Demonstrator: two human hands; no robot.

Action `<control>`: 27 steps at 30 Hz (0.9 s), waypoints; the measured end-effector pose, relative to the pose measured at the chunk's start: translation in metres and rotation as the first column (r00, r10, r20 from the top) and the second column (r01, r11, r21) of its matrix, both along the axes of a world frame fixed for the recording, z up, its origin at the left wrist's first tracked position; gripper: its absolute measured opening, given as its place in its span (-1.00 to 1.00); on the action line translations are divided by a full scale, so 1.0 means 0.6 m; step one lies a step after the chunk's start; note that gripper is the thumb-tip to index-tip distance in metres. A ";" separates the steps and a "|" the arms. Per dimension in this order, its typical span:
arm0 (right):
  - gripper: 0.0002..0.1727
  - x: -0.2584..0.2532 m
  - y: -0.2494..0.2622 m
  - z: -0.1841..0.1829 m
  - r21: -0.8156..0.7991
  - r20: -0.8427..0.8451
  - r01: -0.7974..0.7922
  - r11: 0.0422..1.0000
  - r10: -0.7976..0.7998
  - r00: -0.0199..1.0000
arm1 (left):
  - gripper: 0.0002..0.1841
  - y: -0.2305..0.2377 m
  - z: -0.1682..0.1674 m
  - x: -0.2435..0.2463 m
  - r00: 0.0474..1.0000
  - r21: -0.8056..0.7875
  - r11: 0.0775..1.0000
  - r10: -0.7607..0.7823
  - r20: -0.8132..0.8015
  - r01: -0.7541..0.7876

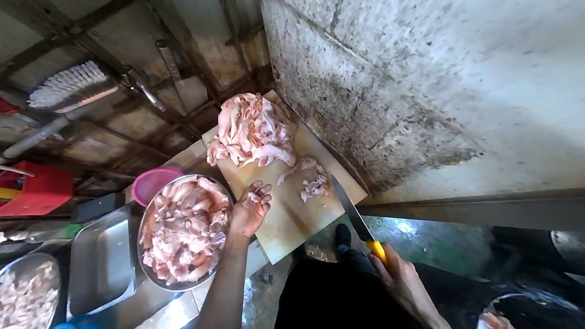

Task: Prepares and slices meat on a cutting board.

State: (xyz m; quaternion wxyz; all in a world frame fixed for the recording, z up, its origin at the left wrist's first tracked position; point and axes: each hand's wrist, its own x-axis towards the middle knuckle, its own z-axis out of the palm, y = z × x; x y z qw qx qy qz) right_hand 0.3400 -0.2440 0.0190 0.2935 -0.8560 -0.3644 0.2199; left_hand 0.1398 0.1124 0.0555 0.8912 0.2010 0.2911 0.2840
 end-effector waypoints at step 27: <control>-0.57 -0.069 -0.054 -0.003 -0.149 -0.019 0.156 0.976 -0.161 0.987 | -0.46 0.006 -0.109 0.010 -0.182 -0.083 0.213 0.502 -0.845 0.974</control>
